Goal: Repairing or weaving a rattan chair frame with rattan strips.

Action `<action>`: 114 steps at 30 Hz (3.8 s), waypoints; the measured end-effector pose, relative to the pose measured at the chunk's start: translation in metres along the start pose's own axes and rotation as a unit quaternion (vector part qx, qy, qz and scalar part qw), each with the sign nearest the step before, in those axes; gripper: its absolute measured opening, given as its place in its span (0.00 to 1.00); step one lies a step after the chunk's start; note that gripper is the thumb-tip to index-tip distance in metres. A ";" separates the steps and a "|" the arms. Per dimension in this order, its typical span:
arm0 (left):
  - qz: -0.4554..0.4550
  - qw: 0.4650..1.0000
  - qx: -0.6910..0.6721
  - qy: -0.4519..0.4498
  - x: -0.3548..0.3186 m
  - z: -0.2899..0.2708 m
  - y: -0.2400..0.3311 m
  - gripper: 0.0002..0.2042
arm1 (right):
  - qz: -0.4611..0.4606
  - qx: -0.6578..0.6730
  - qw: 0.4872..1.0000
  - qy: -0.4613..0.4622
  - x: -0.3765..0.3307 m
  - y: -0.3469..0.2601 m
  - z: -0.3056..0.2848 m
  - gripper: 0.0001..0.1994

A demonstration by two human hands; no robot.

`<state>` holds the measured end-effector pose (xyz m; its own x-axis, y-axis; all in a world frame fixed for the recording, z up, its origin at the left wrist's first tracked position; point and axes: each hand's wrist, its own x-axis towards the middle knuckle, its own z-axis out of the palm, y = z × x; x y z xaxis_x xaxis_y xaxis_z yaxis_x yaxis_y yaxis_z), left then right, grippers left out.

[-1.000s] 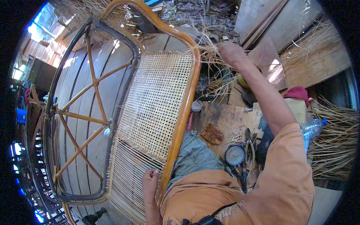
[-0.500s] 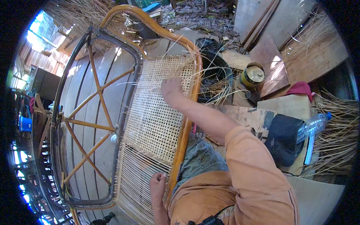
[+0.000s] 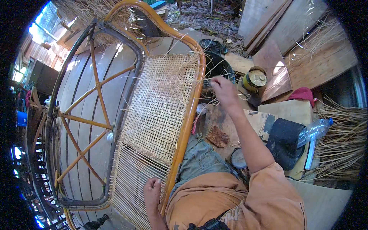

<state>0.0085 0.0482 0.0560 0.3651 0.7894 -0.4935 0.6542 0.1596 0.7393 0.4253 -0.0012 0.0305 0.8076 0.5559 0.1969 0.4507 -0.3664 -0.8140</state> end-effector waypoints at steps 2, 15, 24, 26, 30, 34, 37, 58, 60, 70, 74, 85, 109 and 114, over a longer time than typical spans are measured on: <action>-0.068 0.997 -0.045 -0.013 0.000 0.001 0.003 0.06 | 0.049 0.047 0.997 -0.036 -0.010 0.028 -0.005 0.10; 0.057 0.988 -0.044 -0.135 0.051 0.066 0.080 0.11 | -0.142 -0.012 0.982 -0.123 -0.125 -0.018 0.075 0.08; 0.137 0.988 -0.036 -0.054 0.105 0.095 0.086 0.11 | -0.188 -0.062 0.957 -0.211 -0.146 -0.033 0.065 0.07; 0.097 0.990 0.002 -0.107 0.110 0.093 0.088 0.11 | -0.183 -0.038 0.962 -0.199 -0.147 -0.029 0.065 0.07; 0.148 0.984 0.014 -0.098 0.117 0.099 0.080 0.10 | -0.189 -0.068 0.946 -0.253 -0.141 -0.018 0.061 0.07; 0.092 0.990 0.007 -0.105 0.127 0.096 0.065 0.10 | -0.114 -0.040 0.984 -0.132 -0.097 -0.011 0.060 0.09; 0.099 0.991 -0.007 -0.091 0.122 0.097 0.073 0.09 | -0.122 -0.017 0.992 -0.014 -0.045 -0.013 0.051 0.08; 0.017 0.988 -0.087 -0.123 0.104 0.073 0.082 0.09 | -0.092 -0.199 0.975 -0.041 0.067 -0.026 0.066 0.08; 0.024 0.989 -0.094 -0.110 0.099 0.068 0.085 0.09 | -0.147 -0.271 0.950 -0.057 0.077 -0.028 0.078 0.07; 0.025 0.986 -0.106 -0.124 0.090 0.059 0.073 0.12 | -0.234 -0.472 0.829 -0.189 0.087 -0.014 0.099 0.09; -0.004 0.988 -0.102 -0.119 0.088 0.053 0.086 0.08 | -0.100 -0.491 0.821 -0.275 0.107 -0.035 0.079 0.11; 0.026 0.985 -0.142 -0.089 0.071 0.042 0.099 0.11 | 0.019 -0.122 0.979 -0.162 0.070 -0.082 -0.033 0.10; 0.018 0.966 -0.152 -0.209 -0.004 0.025 0.040 0.13 | 0.242 0.438 0.780 -0.375 -0.205 -0.105 0.047 0.09; -0.042 0.967 -0.106 -0.228 -0.021 -0.005 0.033 0.12 | 0.258 0.318 0.867 -0.285 -0.176 -0.079 0.043 0.08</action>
<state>0.0185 0.0395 0.0931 0.6018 0.4333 -0.6709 0.5620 0.3671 0.7412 0.2309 -0.0378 0.0369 0.4381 0.7856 -0.4370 -0.3616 -0.2911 -0.8857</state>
